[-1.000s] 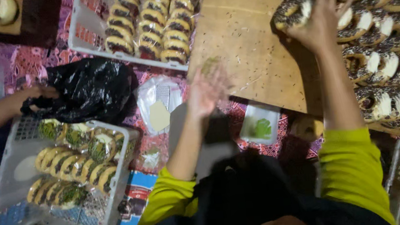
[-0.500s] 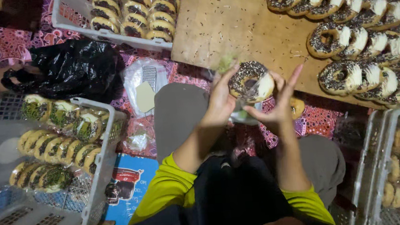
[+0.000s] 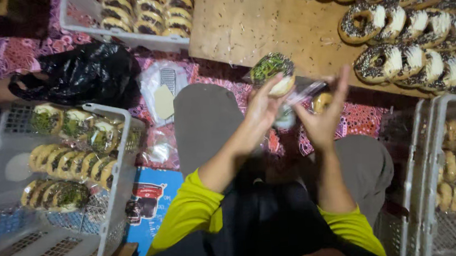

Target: The person sits on the floor and repeatedly picks up ring-shaped pastries from a wooden board, places them into clear plastic bags, and arranges the packaged pastries into a white plastic basket. The person handles the pastries one at a time throughout the clip.

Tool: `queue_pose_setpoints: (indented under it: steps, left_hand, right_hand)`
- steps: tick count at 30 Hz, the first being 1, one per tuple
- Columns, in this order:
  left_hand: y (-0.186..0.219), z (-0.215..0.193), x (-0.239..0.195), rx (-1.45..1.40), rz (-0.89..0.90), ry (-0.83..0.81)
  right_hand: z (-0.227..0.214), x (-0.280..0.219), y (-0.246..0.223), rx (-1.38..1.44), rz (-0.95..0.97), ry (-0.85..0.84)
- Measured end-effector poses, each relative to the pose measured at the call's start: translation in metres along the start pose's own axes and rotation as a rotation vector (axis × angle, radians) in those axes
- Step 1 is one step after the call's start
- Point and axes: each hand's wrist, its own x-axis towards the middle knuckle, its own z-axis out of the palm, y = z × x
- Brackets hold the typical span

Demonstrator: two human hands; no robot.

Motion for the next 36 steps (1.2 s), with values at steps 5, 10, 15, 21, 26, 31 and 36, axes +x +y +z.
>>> queue_pose_setpoints:
  steps: [5,10,15,21,26,31,36]
  left_hand:
    - [0.019,-0.011,-0.042,0.610,0.336,-0.222]
    - [0.016,-0.003,-0.076,1.017,0.510,-0.282]
    - [0.016,0.020,-0.125,1.552,0.350,-0.303]
    - [0.061,0.025,-0.161,1.737,0.421,-0.601]
    - [0.058,0.045,-0.156,2.019,1.002,-1.085]
    - [0.033,0.000,-0.141,0.591,0.118,-0.666]
    - [0.023,-0.048,-0.156,0.924,0.366,0.223]
  right_hand:
    - [-0.021,0.021,-0.002,-0.323,-0.173,-0.364]
    - [-0.040,0.025,-0.030,-0.160,0.298,-0.534]
    - [-0.068,0.010,-0.032,-0.542,-0.585,-0.621]
    - [-0.125,0.032,0.061,-1.072,0.292,-0.912]
    - [-0.077,-0.063,0.059,-0.072,0.208,-0.932]
    - [-0.036,-0.097,0.003,0.433,0.759,-0.705]
    - [0.021,-0.090,0.001,0.094,0.058,-0.499]
